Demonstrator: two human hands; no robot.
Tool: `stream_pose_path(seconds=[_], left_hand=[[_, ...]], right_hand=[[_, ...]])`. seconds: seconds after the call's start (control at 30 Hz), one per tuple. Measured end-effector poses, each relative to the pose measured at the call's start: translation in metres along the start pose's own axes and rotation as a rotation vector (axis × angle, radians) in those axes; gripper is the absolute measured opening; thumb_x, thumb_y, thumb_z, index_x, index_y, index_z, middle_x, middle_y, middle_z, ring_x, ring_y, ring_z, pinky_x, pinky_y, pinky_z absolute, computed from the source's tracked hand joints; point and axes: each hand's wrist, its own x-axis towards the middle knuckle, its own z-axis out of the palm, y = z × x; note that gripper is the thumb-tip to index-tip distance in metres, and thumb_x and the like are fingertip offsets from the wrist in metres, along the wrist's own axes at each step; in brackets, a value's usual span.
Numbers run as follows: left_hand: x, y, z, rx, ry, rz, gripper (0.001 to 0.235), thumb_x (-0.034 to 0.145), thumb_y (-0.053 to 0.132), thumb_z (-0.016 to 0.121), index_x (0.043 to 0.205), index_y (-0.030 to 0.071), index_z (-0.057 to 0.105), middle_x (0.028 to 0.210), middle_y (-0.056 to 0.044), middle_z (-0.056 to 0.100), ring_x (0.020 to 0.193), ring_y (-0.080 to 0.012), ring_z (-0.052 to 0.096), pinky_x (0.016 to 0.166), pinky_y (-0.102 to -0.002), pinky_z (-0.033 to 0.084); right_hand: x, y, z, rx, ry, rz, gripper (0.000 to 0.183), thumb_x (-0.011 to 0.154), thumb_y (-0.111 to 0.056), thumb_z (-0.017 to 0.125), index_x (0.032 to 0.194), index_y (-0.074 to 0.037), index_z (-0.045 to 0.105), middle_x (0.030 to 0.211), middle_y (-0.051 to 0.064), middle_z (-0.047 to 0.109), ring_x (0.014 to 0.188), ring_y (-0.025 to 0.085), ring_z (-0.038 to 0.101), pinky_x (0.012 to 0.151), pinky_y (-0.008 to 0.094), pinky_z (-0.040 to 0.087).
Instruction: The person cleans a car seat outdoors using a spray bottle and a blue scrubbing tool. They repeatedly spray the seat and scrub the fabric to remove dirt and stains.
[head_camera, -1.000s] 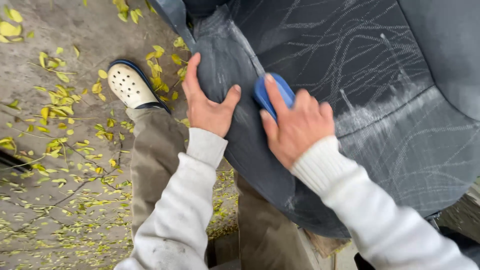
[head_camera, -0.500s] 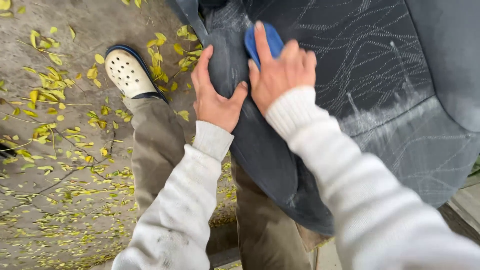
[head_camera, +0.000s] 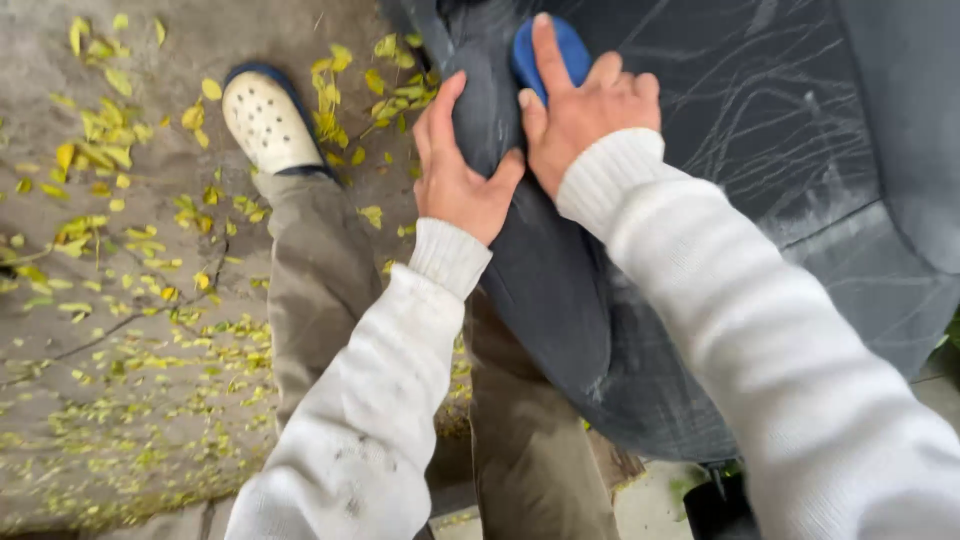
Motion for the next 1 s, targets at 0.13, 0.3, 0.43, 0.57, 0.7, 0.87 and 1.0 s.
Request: stream_pose_path(seconds=[0.13, 0.3, 0.43, 0.57, 0.7, 0.87, 1.0], left_hand=[[0.001, 0.005, -0.002, -0.12, -0.065, -0.055, 0.084, 0.083, 0.012, 0.081, 0.154, 0.024, 0.036, 0.153, -0.009, 0.043, 0.13, -0.0271, 0.063, 0.101, -0.037, 0.057], [-0.002, -0.004, 0.002, -0.112, -0.033, 0.05, 0.085, 0.087, 0.008, 0.083, 0.157, 0.023, 0.036, 0.153, -0.011, 0.042, 0.134, -0.0279, 0.06, 0.105, -0.035, 0.059], [0.007, -0.001, 0.001, -0.078, -0.019, -0.001, 0.085, 0.084, 0.011, 0.082, 0.154, 0.023, 0.036, 0.152, -0.009, 0.043, 0.123, -0.0253, 0.067, 0.088, -0.031, 0.063], [0.003, -0.016, 0.007, -0.171, -0.091, 0.037, 0.084, 0.086, 0.009, 0.08, 0.156, 0.023, 0.036, 0.153, -0.01, 0.043, 0.124, -0.0243, 0.068, 0.088, -0.031, 0.064], [0.002, -0.003, -0.008, -0.146, -0.061, -0.032, 0.084, 0.085, 0.007, 0.079, 0.156, 0.023, 0.037, 0.154, -0.009, 0.042, 0.121, -0.0239, 0.07, 0.086, -0.03, 0.064], [0.008, -0.013, 0.003, -0.135, -0.054, 0.056, 0.086, 0.084, 0.004, 0.081, 0.156, 0.02, 0.037, 0.151, -0.011, 0.042, 0.133, -0.0264, 0.059, 0.089, -0.03, 0.064], [0.005, -0.026, -0.002, -0.17, -0.102, 0.097, 0.085, 0.086, 0.003, 0.08, 0.157, 0.018, 0.036, 0.153, -0.013, 0.04, 0.138, -0.028, 0.054, 0.092, -0.031, 0.063]], right_hand=[[-0.107, 0.007, -0.026, 0.098, -0.232, 0.132, 0.069, 0.104, -0.045, 0.047, 0.165, -0.02, 0.027, 0.101, 0.024, 0.061, 0.081, 0.039, 0.064, 0.078, 0.051, 0.045], [-0.104, 0.003, -0.022, 0.092, -0.426, 0.257, 0.071, 0.099, -0.047, 0.045, 0.164, -0.026, 0.024, 0.098, 0.021, 0.06, 0.08, 0.034, 0.065, 0.08, 0.048, 0.045], [-0.011, 0.003, -0.01, 0.02, -0.03, 0.032, 0.065, 0.11, -0.045, 0.049, 0.165, -0.017, 0.03, 0.098, 0.021, 0.059, 0.083, 0.037, 0.063, 0.085, 0.048, 0.044], [-0.129, 0.003, -0.032, 0.046, -0.267, 0.164, 0.073, 0.099, -0.045, 0.051, 0.164, -0.02, 0.028, 0.097, 0.023, 0.057, 0.079, 0.037, 0.063, 0.078, 0.046, 0.044], [-0.146, -0.001, -0.029, 0.079, -0.47, 0.272, 0.074, 0.095, -0.047, 0.051, 0.161, -0.025, 0.027, 0.094, 0.022, 0.057, 0.077, 0.035, 0.063, 0.078, 0.047, 0.044], [-0.044, -0.008, -0.017, 0.092, -0.074, 0.116, 0.065, 0.106, -0.044, 0.052, 0.162, -0.016, 0.035, 0.096, 0.02, 0.059, 0.081, 0.036, 0.062, 0.082, 0.047, 0.044], [-0.124, -0.003, -0.027, 0.132, -0.184, 0.214, 0.071, 0.099, -0.045, 0.052, 0.162, -0.019, 0.032, 0.096, 0.021, 0.058, 0.08, 0.036, 0.062, 0.076, 0.045, 0.044]])
